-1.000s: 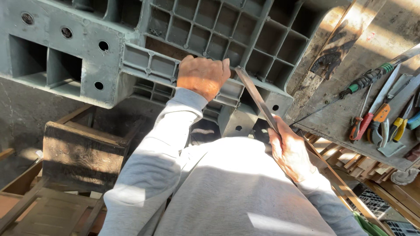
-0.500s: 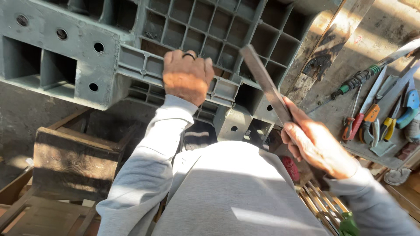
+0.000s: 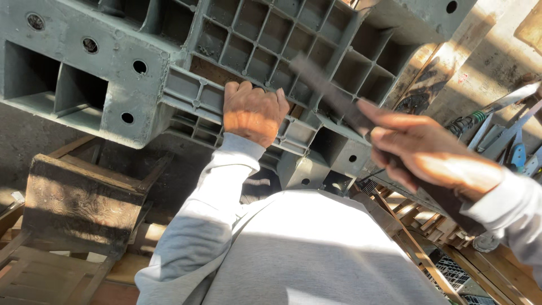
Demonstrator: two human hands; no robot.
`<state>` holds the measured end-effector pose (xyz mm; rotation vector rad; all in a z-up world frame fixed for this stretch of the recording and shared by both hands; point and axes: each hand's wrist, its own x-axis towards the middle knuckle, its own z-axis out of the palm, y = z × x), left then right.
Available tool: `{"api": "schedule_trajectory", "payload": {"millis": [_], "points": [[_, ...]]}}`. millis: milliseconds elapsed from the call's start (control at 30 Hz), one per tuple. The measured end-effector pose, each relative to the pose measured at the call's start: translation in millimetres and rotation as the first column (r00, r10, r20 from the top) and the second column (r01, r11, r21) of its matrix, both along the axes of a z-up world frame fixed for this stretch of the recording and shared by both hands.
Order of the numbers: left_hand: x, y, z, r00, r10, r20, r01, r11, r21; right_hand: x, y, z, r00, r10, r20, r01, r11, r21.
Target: The person uses a soldering iron to melt and smooth sections of a gray plastic pallet, then uses pliers to pull away softened plastic and a wooden stick to scrape and shape the surface. The person repeatedly repositions the pallet to access different areas.
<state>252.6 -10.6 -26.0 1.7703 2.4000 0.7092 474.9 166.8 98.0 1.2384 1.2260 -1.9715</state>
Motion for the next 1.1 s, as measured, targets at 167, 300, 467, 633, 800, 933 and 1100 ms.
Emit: {"api": "schedule_trajectory", "payload": {"millis": [167, 300, 467, 633, 800, 933, 1100], "points": [[-0.5, 2.8, 2.6, 1.0, -0.003, 0.02, 0.004, 0.998, -0.06, 6.1, 15.5, -19.5, 0.991, 0.07, 0.111, -0.077, 0.995, 0.061], [-0.6, 6.8, 7.9, 0.999, -0.005, 0.033, 0.007, 0.998, -0.063, 11.5, -3.2, -43.8, 0.933, 0.292, 0.212, -0.245, 0.944, -0.22], [-0.8, 9.0, 9.2, 1.0, -0.025, 0.007, 0.026, 0.995, -0.097, 22.8, 33.7, -47.2, 0.979, 0.191, 0.064, -0.2, 0.964, 0.175], [-1.8, 17.8, 13.3, 1.0, -0.017, 0.009, 0.018, 0.979, -0.201, 30.4, 37.8, -54.8, 0.985, 0.144, 0.094, -0.154, 0.981, 0.114], [-2.7, 19.8, 17.2, 0.999, -0.048, 0.023, 0.052, 0.953, -0.298, 41.1, 30.9, -87.3, 0.888, 0.457, -0.055, -0.443, 0.881, 0.167], [-0.5, 20.4, 14.8, 0.997, -0.068, -0.041, 0.05, 0.933, -0.355, 46.5, 38.0, -105.8, 0.909, 0.397, -0.125, -0.374, 0.911, 0.174], [-3.9, 26.2, 15.8, 0.997, -0.077, -0.025, 0.063, 0.933, -0.353, 45.2, 39.2, -106.5, 0.909, 0.287, -0.302, -0.257, 0.957, 0.135]]}}
